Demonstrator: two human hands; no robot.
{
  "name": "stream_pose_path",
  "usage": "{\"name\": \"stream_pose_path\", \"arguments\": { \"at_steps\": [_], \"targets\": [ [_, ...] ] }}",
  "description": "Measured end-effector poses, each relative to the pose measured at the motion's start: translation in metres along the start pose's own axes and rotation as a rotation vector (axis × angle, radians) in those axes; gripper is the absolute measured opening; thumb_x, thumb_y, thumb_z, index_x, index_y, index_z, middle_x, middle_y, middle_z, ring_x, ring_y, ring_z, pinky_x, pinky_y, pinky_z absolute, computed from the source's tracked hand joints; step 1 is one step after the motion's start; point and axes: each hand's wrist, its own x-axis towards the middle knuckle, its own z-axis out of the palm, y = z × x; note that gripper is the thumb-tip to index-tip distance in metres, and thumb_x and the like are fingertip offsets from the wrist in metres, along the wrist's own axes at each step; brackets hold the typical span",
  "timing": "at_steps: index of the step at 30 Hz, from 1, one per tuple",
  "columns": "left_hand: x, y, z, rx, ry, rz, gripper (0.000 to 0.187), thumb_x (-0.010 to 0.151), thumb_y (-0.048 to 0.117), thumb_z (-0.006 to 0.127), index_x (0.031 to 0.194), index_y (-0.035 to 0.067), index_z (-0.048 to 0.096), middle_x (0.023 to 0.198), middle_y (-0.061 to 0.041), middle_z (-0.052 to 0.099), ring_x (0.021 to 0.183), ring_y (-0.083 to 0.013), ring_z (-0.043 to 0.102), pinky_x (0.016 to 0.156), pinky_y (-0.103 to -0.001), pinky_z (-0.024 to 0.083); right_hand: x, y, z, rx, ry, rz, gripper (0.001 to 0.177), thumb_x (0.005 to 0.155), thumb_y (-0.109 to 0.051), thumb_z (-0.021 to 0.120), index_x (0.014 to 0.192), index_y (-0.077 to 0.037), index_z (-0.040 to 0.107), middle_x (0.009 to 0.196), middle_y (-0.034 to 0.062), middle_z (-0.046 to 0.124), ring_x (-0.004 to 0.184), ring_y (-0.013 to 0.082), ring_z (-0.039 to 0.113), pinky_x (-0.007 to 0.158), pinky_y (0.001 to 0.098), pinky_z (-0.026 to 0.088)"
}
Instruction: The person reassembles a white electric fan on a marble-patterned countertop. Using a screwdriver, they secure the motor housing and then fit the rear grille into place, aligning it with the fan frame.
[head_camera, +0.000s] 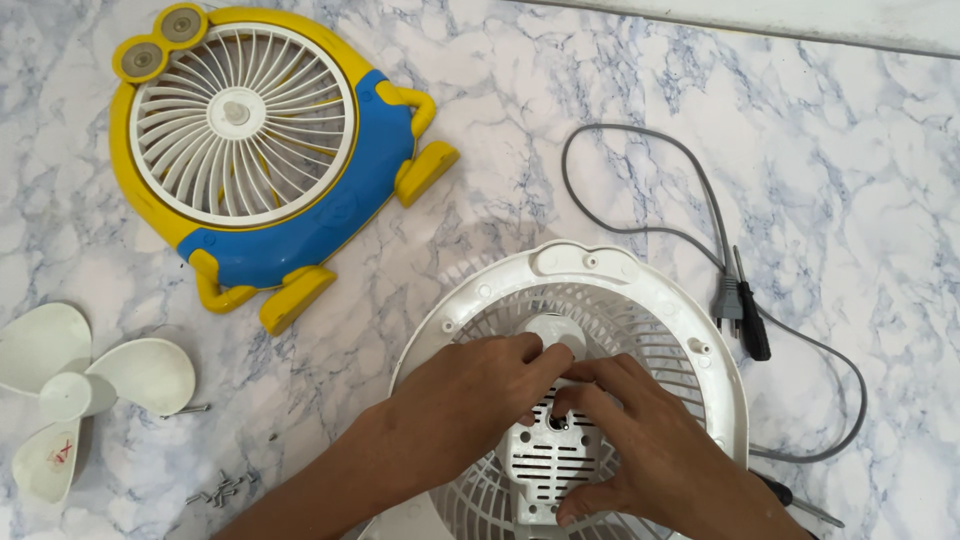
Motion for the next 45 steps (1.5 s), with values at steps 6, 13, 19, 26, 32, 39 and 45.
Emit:
{"name": "stream_pose_path", "arguments": {
  "at_steps": [6, 13, 19, 26, 32, 39, 45],
  "targets": [
    [0.002, 0.002, -0.002, 0.037, -0.03, -0.016, 0.038, 0.075, -0.003, 0.072, 0.109, 0.001, 0.056, 0.091, -0.015, 0.065, 0.082, -0.034, 0.071, 0.063, -0.042, 0.058, 0.0, 0.007, 0.003, -0.003, 0.008, -0.058, 0.073, 0.052, -0.045, 0.103, 0.11, -0.016, 0.068, 0.132, 0.0096, 0.058, 0.12, 0.0301, 0.055, 0.098, 0.0435, 0.05],
    [0.003, 0.003, -0.003, 0.052, -0.045, -0.031, 0.037, 0.075, -0.003, 0.072, 0.108, 0.001, 0.056, 0.091, -0.015, 0.065, 0.082, -0.0341, 0.071, 0.064, -0.042, 0.058, -0.002, 0.015, 0.006, -0.016, 0.007, -0.107, 0.073, 0.055, -0.047, 0.102, 0.109, -0.015, 0.065, 0.131, 0.0088, 0.058, 0.122, 0.0294, 0.055, 0.099, 0.0409, 0.051],
    [0.001, 0.004, 0.0, 0.068, -0.05, -0.066, 0.035, 0.078, 0.0, 0.073, 0.109, 0.001, 0.055, 0.092, -0.016, 0.065, 0.081, -0.0335, 0.071, 0.063, -0.041, 0.058, -0.003, 0.014, 0.008, -0.026, 0.056, -0.084, 0.101, 0.05, -0.046, 0.103, 0.131, -0.009, 0.056, 0.135, 0.0142, 0.056, 0.128, 0.0348, 0.051, 0.105, 0.0454, 0.044],
    [0.0, 0.004, 0.002, 0.078, -0.023, -0.079, 0.041, 0.078, 0.003, 0.075, 0.112, -0.001, 0.053, 0.091, -0.018, 0.065, 0.079, -0.0342, 0.071, 0.061, -0.041, 0.058, -0.002, 0.011, 0.004, 0.0, -0.01, 0.008, 0.118, 0.052, -0.044, 0.104, 0.146, -0.003, 0.045, 0.141, 0.0175, 0.051, 0.132, 0.0352, 0.049, 0.106, 0.0433, 0.043],
    [-0.002, 0.002, 0.004, 0.041, 0.015, -0.082, 0.039, 0.079, 0.004, 0.076, 0.111, 0.0, 0.054, 0.084, -0.017, 0.066, 0.074, -0.0341, 0.071, 0.061, -0.04, 0.058, 0.002, -0.004, -0.002, -0.007, -0.045, 0.075, 0.12, 0.05, -0.035, 0.102, 0.149, -0.004, 0.042, 0.144, 0.0166, 0.049, 0.134, 0.034, 0.047, 0.106, 0.0405, 0.043],
    [-0.006, -0.008, 0.014, 0.125, 0.095, -0.01, 0.039, 0.081, 0.009, 0.075, 0.113, 0.0, 0.055, 0.071, -0.014, 0.065, 0.066, -0.0351, 0.069, 0.053, -0.044, 0.054, 0.007, -0.015, -0.006, -0.066, -0.017, 0.058, 0.124, 0.041, -0.028, 0.102, 0.148, -0.003, 0.045, 0.141, 0.0161, 0.051, 0.13, 0.0354, 0.049, 0.104, 0.0402, 0.043],
    [-0.01, -0.021, 0.02, 0.08, 0.137, 0.077, 0.03, 0.087, 0.013, 0.074, 0.11, 0.003, 0.058, 0.073, -0.016, 0.064, 0.07, -0.0361, 0.068, 0.06, -0.045, 0.054, 0.011, -0.024, -0.005, -0.19, 0.011, 0.099, 0.126, 0.032, -0.034, 0.103, 0.143, -0.006, 0.05, 0.139, 0.0096, 0.056, 0.124, 0.0302, 0.05, 0.105, 0.0409, 0.042]
  ]
}}
